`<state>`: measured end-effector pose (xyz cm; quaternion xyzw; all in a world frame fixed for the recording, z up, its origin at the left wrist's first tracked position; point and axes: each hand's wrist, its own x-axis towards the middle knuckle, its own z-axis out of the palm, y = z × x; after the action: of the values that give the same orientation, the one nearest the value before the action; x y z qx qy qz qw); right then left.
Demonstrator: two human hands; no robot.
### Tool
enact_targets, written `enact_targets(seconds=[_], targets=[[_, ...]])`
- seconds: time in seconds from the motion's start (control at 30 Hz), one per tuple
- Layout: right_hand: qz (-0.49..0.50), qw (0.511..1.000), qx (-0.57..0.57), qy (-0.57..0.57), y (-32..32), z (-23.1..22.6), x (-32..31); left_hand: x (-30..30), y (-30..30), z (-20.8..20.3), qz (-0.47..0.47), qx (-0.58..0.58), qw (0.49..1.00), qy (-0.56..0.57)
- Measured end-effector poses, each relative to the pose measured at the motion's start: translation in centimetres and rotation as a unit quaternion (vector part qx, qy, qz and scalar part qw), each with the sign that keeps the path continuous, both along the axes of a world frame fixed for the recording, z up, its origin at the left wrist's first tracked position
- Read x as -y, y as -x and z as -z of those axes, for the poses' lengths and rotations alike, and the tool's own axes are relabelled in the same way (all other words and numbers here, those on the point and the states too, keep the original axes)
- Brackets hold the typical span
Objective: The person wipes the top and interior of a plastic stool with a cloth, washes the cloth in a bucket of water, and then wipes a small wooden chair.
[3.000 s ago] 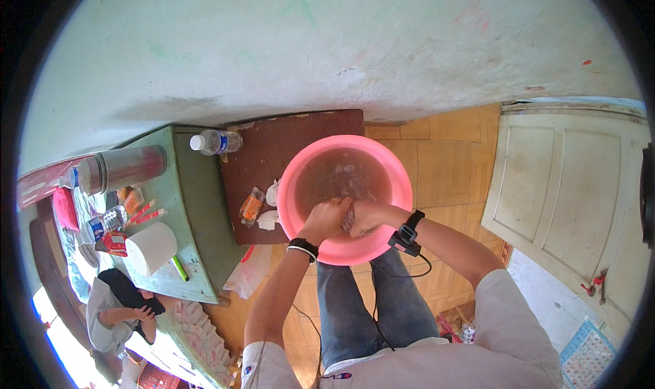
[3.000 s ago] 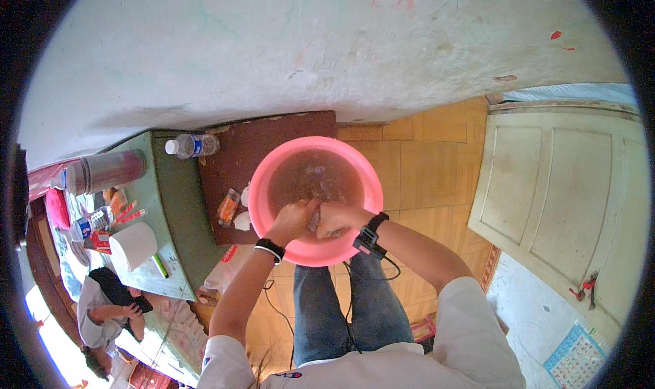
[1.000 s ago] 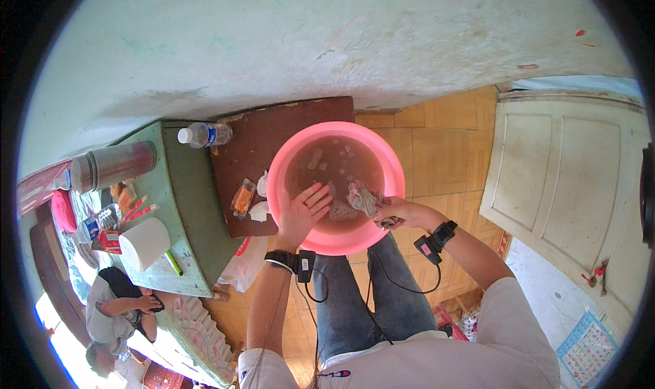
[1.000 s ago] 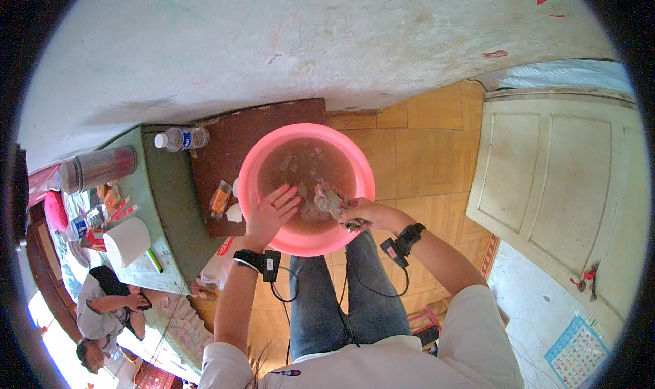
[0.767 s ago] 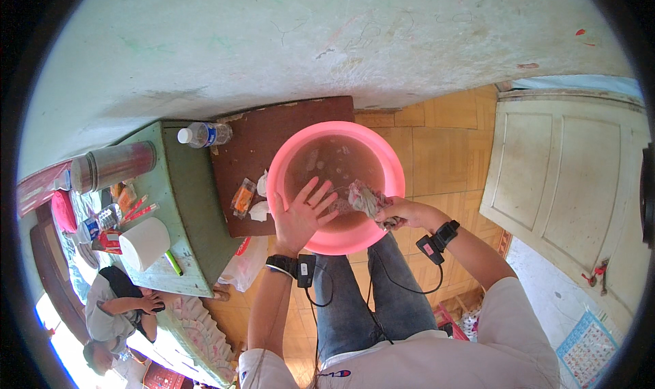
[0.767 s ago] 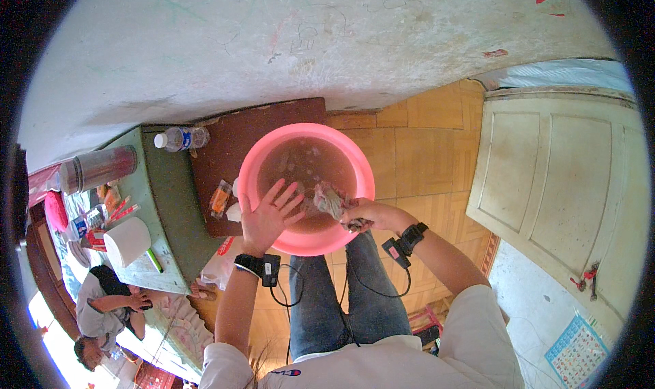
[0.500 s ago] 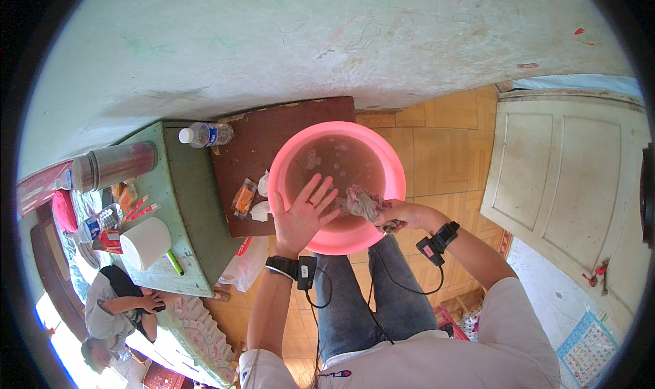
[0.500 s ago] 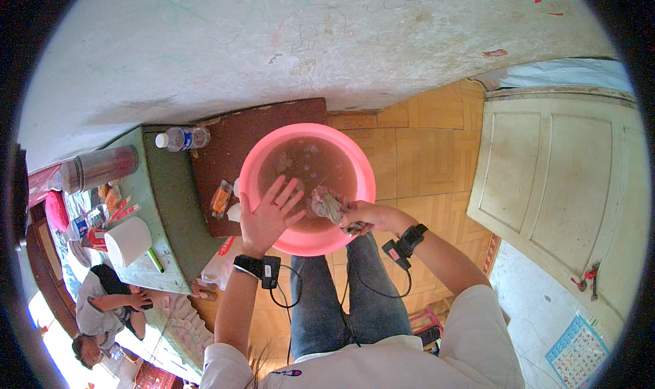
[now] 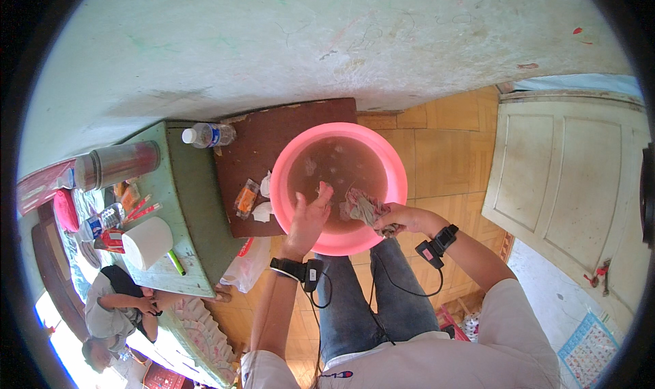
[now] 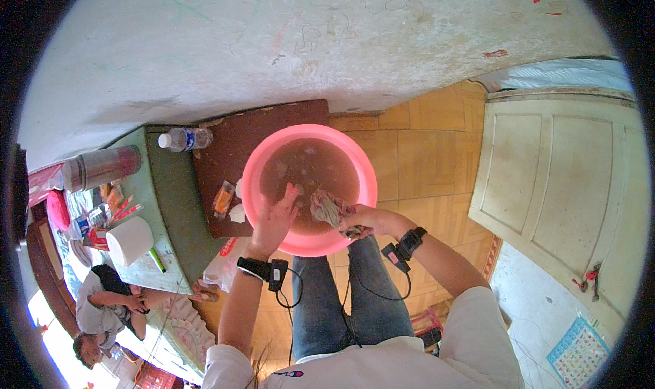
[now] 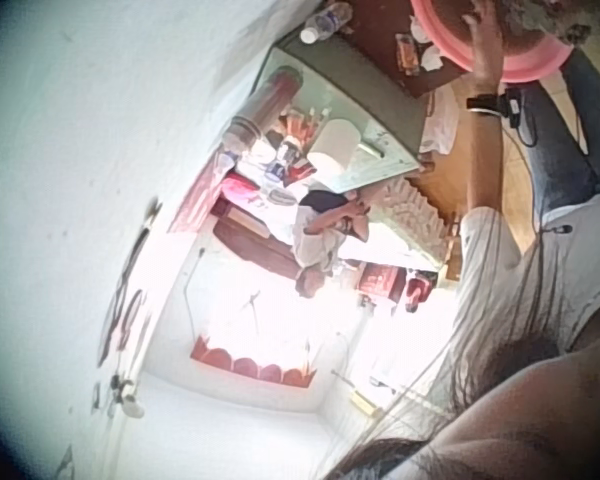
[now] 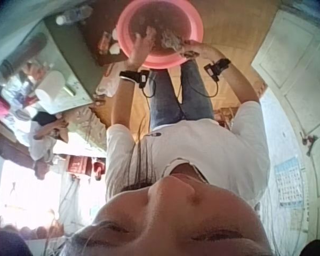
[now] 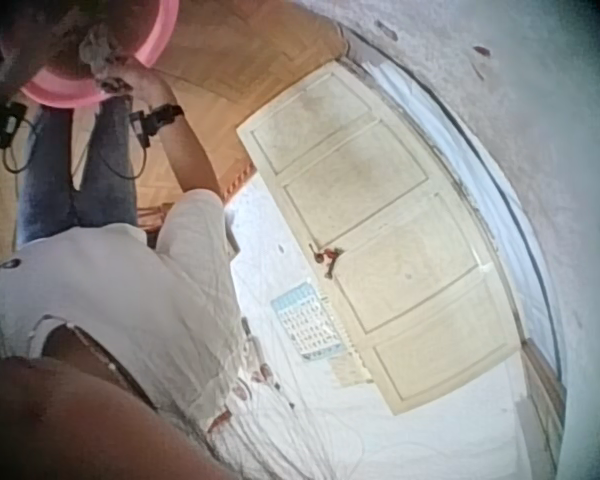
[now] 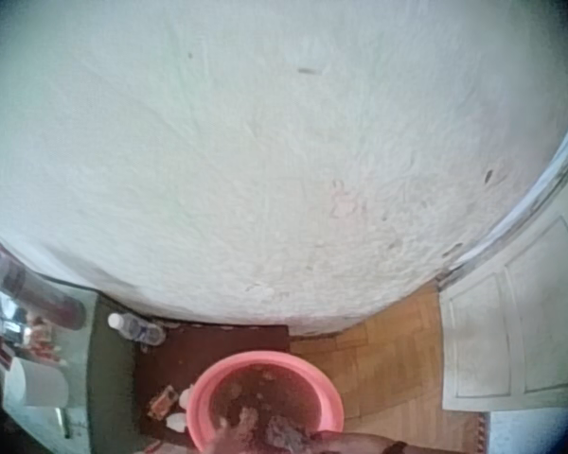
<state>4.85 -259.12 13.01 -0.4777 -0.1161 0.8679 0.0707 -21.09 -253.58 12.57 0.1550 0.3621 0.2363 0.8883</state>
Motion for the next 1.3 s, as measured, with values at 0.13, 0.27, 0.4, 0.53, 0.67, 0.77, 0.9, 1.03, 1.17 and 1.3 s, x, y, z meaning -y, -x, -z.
enact_targets(seconds=[0.13,0.27,0.4,0.53,0.67,0.77,0.9,1.03,1.17,1.3], targets=[[-0.023,1.000,0.009,0.009,0.4,-0.1,0.0,1.6,-1.0,0.3,0.151,-0.226,0.916,-0.294],[0.040,0.994,-0.092,0.039,-0.1,1.3,1.1,1.2,-2.1,-2.0,0.233,-0.335,0.714,-0.569],[0.031,0.986,-0.155,0.060,1.0,0.7,1.1,2.1,-1.7,-1.4,0.221,-0.306,0.644,-0.666],[0.003,0.986,-0.155,0.068,2.4,-1.6,0.1,2.0,-1.4,-1.7,0.155,-0.294,0.595,-0.732],[-0.141,0.964,-0.225,0.029,2.9,-0.5,0.1,1.2,-2.0,-2.9,0.167,-0.245,0.497,-0.815],[-0.187,0.964,-0.188,-0.019,4.0,-1.8,-0.8,1.1,-1.8,-2.9,0.194,-0.229,0.466,-0.832],[-0.258,0.960,-0.036,-0.106,5.3,-1.2,-2.7,0.3,-2.0,-1.1,0.248,-0.287,0.521,-0.764],[-0.270,0.931,0.145,-0.197,6.1,-1.3,-4.1,-1.1,-2.6,0.1,0.291,-0.339,0.528,-0.722],[-0.304,0.890,0.218,-0.260,7.0,-0.2,-4.4,-1.4,-3.0,1.3,0.346,-0.363,0.518,-0.693],[-0.313,0.860,0.241,-0.322,6.8,1.2,-3.5,-0.9,-3.7,2.6,0.388,-0.380,0.528,-0.653]])
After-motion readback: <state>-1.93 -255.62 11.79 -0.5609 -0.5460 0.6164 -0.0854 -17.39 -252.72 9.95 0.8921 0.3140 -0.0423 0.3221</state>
